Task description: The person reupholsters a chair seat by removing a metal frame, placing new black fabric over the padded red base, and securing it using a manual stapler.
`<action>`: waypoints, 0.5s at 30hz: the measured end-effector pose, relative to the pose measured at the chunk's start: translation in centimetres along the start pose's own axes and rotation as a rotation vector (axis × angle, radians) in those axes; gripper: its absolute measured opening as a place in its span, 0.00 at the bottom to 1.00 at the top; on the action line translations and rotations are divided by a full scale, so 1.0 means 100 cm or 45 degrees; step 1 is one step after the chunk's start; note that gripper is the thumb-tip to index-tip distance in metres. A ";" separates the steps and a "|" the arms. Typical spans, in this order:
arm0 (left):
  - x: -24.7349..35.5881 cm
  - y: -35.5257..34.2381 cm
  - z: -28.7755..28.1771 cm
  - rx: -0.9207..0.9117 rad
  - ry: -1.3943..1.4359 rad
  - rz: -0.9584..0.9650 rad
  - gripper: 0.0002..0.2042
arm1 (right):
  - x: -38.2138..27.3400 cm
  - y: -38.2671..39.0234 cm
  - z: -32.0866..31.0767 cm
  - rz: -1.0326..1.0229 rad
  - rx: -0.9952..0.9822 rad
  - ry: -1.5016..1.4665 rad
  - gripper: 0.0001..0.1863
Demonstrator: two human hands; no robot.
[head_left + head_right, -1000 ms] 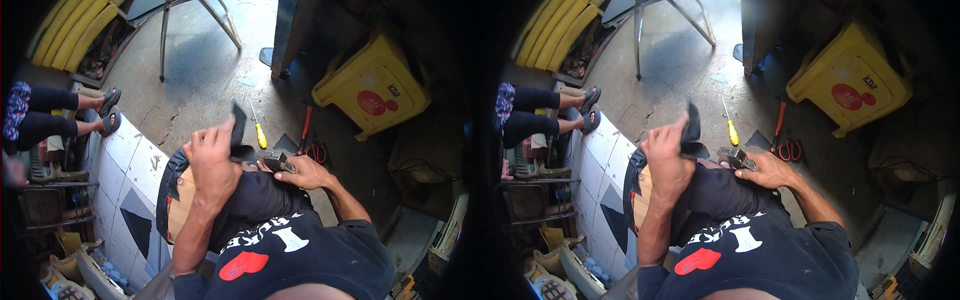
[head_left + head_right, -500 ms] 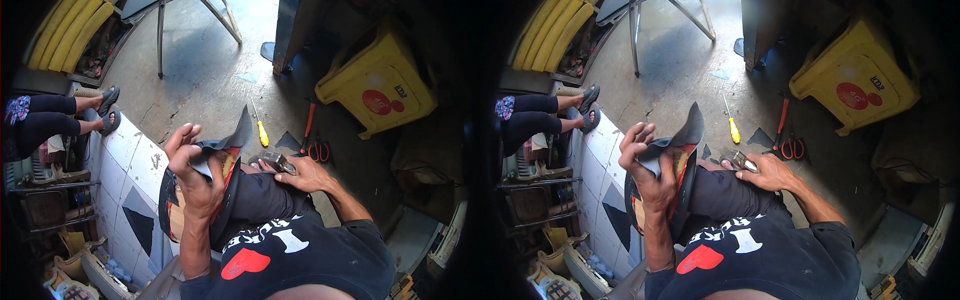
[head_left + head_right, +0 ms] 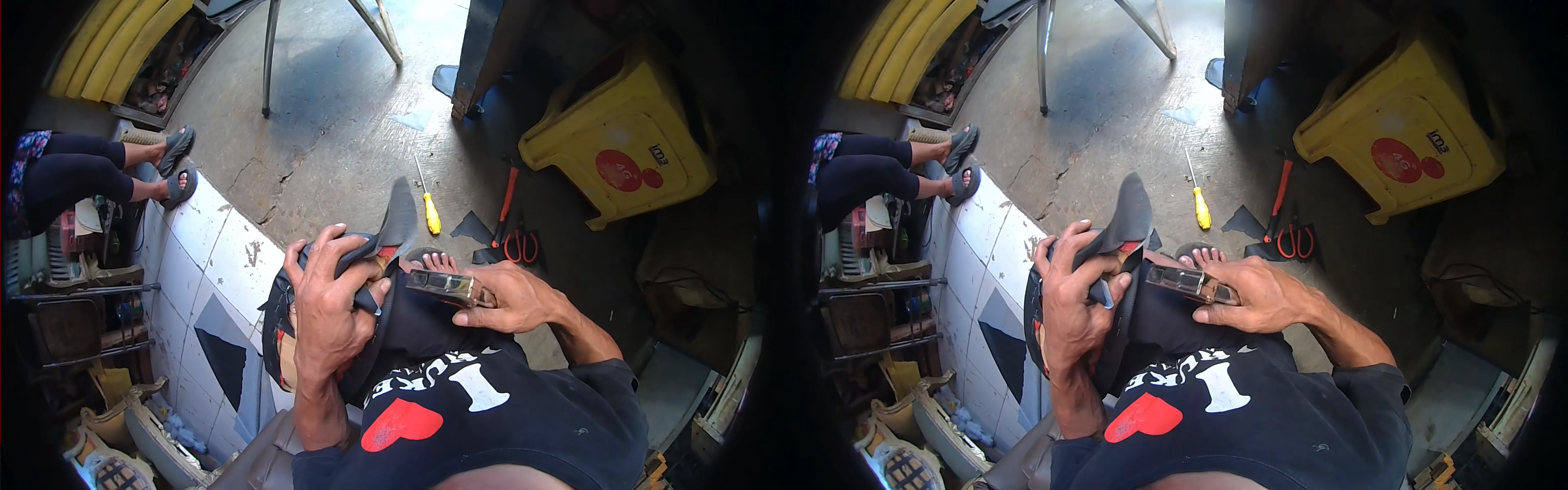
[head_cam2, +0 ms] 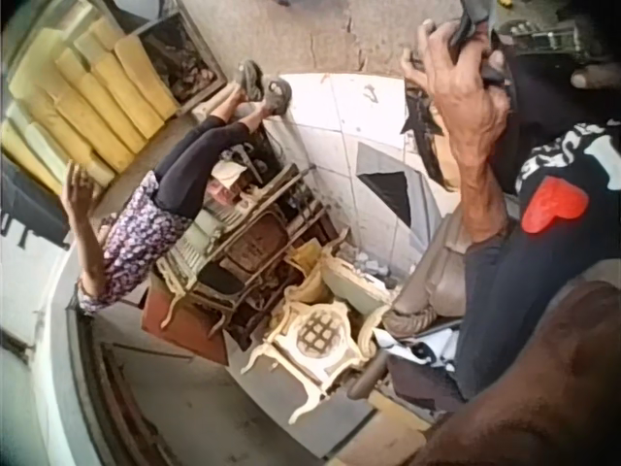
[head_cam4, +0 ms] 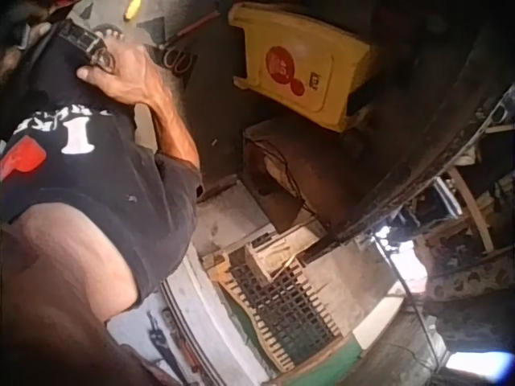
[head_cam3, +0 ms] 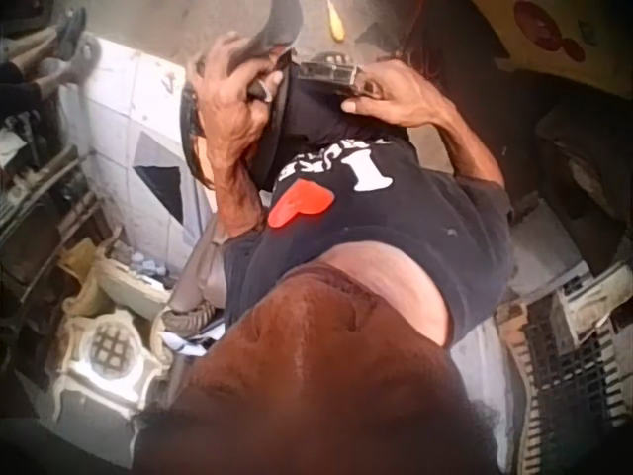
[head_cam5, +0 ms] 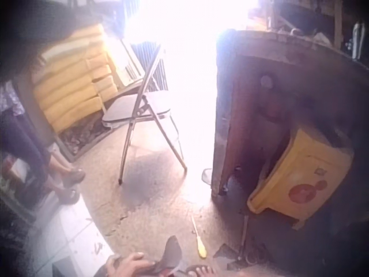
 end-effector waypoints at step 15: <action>-0.011 0.006 0.000 0.045 0.002 0.071 0.08 | -0.033 -0.038 0.012 -0.007 -0.102 0.465 0.21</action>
Point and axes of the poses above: each hand's wrist, its own y-axis away from the middle knuckle, its own z-axis out of the palm, x = y × z, the point moved 3 cm from there along -y, towards the middle knuckle, and after that the axes turned 12 degrees about x, right-handed, at the moved point
